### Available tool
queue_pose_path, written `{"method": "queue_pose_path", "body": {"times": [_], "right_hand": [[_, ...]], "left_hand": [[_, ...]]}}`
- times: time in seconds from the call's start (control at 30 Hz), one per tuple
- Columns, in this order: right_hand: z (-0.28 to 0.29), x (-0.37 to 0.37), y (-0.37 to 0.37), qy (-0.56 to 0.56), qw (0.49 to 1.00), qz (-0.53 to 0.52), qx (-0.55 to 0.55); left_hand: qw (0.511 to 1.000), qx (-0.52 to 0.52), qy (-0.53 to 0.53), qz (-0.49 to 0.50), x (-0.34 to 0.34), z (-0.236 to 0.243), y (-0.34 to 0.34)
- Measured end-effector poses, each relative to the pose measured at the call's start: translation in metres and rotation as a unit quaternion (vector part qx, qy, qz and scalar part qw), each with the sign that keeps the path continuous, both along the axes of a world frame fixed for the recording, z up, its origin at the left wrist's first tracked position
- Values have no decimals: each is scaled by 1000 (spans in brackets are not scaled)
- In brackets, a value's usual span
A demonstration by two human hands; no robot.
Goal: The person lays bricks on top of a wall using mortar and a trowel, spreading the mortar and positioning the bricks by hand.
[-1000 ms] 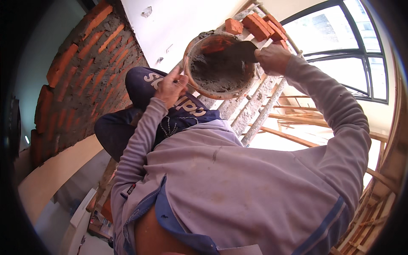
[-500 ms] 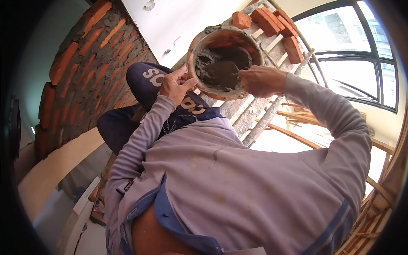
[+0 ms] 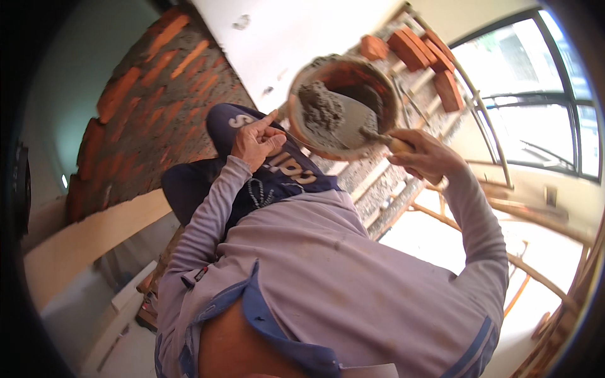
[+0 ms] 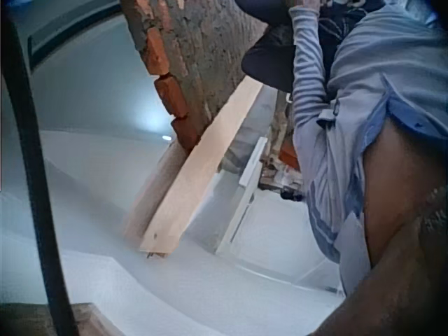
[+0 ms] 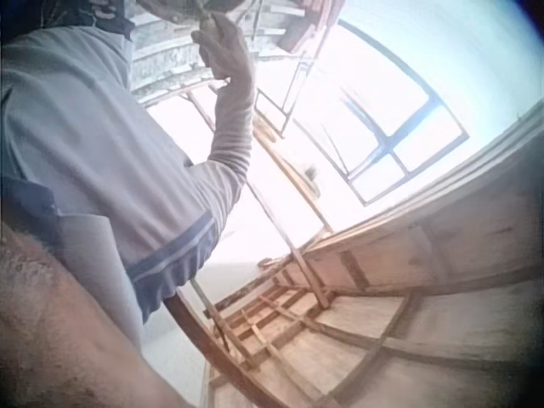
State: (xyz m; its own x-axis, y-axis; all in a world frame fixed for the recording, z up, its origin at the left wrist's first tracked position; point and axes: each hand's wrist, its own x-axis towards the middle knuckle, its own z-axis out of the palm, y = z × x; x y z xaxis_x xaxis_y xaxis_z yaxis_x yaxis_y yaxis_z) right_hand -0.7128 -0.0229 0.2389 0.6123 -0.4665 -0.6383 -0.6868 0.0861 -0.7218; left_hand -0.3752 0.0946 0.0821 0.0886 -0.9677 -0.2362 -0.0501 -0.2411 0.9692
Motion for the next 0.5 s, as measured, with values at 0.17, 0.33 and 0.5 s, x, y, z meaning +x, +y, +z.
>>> {"method": "queue_pose_path", "body": {"times": [0.17, 0.33, 0.5], "right_hand": [[36, 41, -26, -69, 995, -19, -76], [47, 222, -73, -84, 942, 201, -257], [67, 384, -80, -159, 881, 316, -314]], "left_hand": [[977, -81, -102, 169, 79, 7, 46], [814, -56, -277, 508, 161, -62, 203], [681, 85, -480, 547, 151, -131, 301]]}}
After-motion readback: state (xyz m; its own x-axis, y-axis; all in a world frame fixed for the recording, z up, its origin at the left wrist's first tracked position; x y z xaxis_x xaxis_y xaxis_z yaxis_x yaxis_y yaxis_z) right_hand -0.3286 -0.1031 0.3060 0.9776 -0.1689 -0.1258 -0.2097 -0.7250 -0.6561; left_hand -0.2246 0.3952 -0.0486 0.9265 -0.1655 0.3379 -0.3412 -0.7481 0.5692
